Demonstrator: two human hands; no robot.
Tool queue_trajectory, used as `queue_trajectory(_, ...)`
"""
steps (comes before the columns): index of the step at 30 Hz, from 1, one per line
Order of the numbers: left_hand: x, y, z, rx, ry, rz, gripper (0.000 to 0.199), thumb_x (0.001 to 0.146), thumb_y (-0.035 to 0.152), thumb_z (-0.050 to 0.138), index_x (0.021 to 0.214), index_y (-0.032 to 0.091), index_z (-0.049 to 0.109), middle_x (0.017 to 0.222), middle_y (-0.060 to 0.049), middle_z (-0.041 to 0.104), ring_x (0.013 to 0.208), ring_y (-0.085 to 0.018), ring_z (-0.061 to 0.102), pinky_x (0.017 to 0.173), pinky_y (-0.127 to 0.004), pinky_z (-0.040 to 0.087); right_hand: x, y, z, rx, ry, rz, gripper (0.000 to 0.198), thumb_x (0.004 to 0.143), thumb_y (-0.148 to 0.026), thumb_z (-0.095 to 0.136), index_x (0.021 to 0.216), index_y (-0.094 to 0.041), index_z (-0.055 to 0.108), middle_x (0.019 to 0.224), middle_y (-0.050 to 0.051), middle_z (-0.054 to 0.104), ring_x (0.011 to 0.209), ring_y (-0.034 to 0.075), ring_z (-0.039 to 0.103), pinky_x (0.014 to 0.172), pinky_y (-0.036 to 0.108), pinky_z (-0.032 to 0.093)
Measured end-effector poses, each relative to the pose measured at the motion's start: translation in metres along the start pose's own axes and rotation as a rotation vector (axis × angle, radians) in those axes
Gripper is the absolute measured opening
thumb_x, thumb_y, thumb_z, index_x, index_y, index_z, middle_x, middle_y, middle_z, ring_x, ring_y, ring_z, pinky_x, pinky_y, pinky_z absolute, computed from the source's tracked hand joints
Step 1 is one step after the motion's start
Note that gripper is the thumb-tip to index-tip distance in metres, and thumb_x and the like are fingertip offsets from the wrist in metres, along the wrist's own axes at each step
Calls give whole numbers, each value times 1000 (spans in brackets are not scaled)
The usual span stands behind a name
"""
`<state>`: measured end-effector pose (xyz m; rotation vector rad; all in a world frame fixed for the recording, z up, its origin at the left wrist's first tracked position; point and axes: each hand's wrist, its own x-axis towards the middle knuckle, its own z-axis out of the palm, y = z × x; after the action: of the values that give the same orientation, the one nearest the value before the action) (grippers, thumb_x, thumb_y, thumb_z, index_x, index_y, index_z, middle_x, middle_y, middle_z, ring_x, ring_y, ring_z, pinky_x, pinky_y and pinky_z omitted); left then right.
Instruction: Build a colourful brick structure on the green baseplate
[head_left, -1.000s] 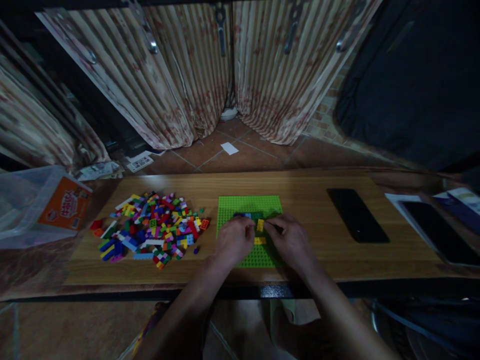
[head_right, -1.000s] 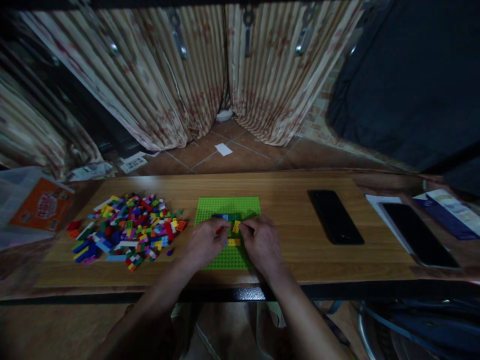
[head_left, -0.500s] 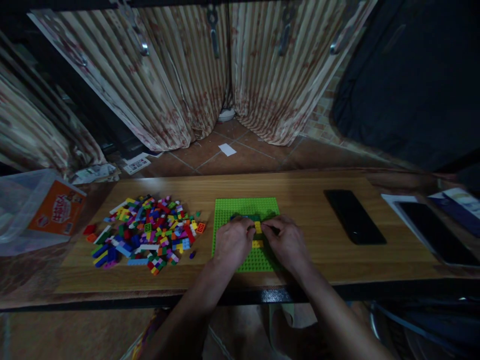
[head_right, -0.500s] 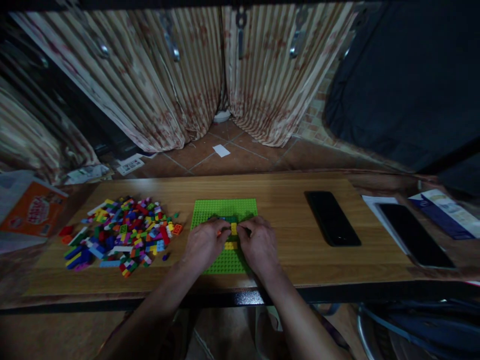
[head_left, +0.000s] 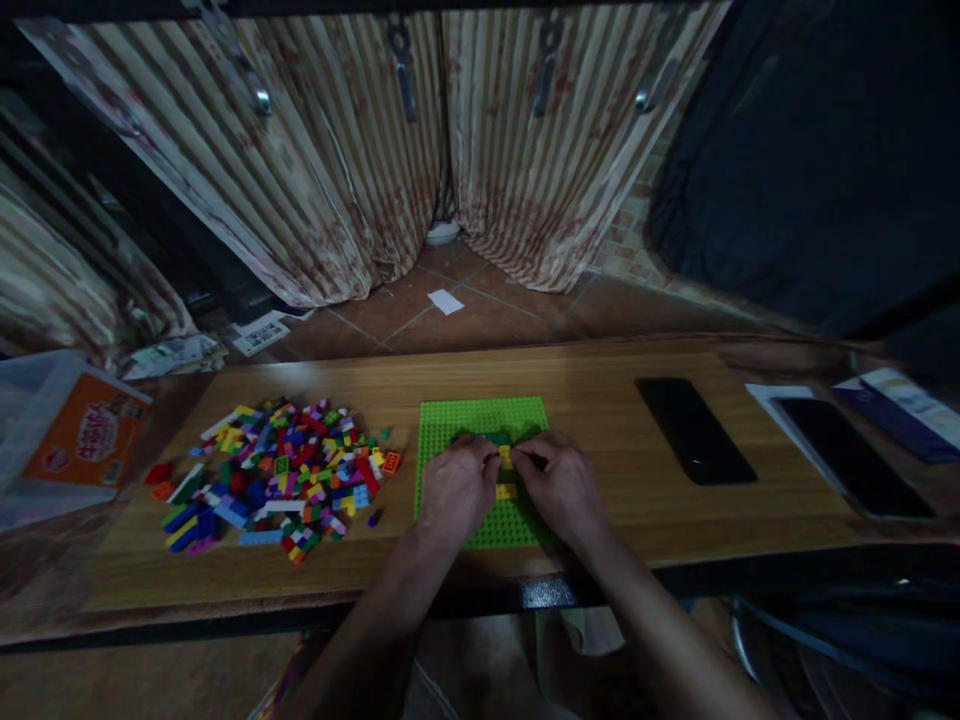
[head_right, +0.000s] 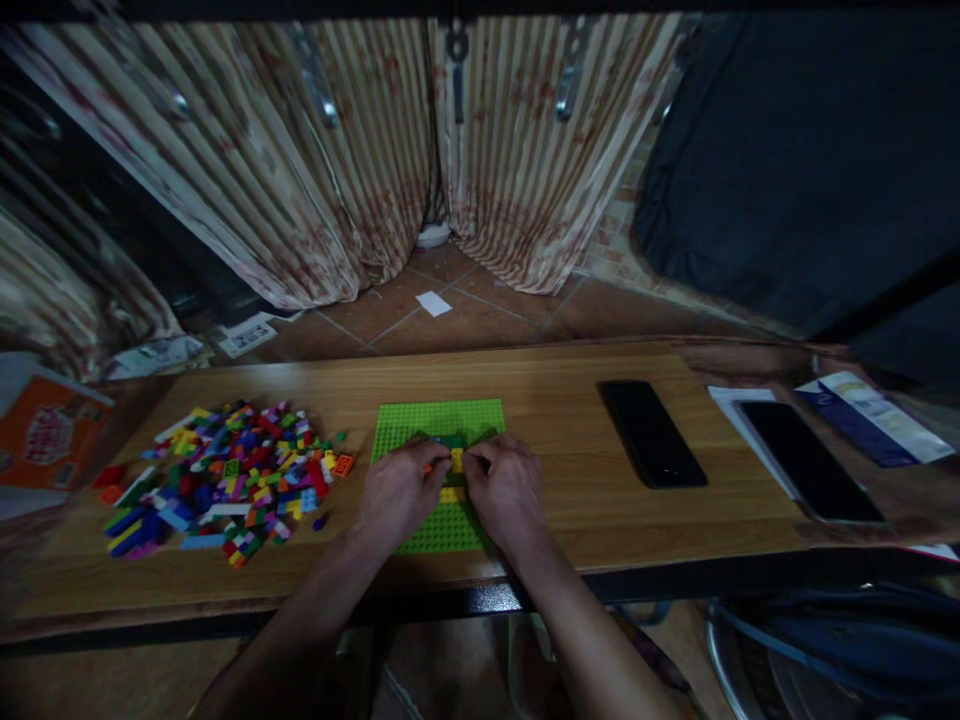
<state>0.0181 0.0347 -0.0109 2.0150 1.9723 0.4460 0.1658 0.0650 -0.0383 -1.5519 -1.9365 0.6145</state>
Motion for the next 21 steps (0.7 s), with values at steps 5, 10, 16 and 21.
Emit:
queue_trajectory(5, 0, 0, 0, 12, -1, -6, 21, 92, 27, 48, 94, 25, 69, 94, -2, 71, 82, -18, 65, 71, -28, 44, 0, -2, -1, -6, -5, 11, 19, 85, -29, 58, 76, -23, 73, 83, 5, 69, 85, 20, 62, 81, 33, 46)
queue_trajectory(10, 1, 0, 1, 27, -10, -8, 22, 94, 29, 47, 95, 24, 68, 94, -2, 70, 81, -18, 65, 70, -28, 43, 0, -3, 0, -15, 12, 31, 19, 85, -28, 58, 74, -23, 73, 85, 5, 69, 83, 20, 62, 80, 34, 46)
queue_trajectory(16, 0, 1, 3, 44, 10, -18, 21, 94, 29, 47, 94, 24, 68, 95, -2, 69, 81, -17, 65, 68, -27, 43, 2, -3, 1, -17, 7, 38, 19, 84, -27, 58, 74, -23, 73, 84, 5, 70, 84, 21, 63, 82, 34, 46)
queue_trajectory(21, -2, 2, 6, -23, 62, -22, 17, 92, 26, 51, 98, 24, 67, 98, -1, 69, 84, -17, 65, 71, -26, 44, 3, -4, 1, -10, -3, 68, 18, 83, -27, 58, 75, -23, 74, 86, 6, 70, 86, 21, 63, 83, 34, 46)
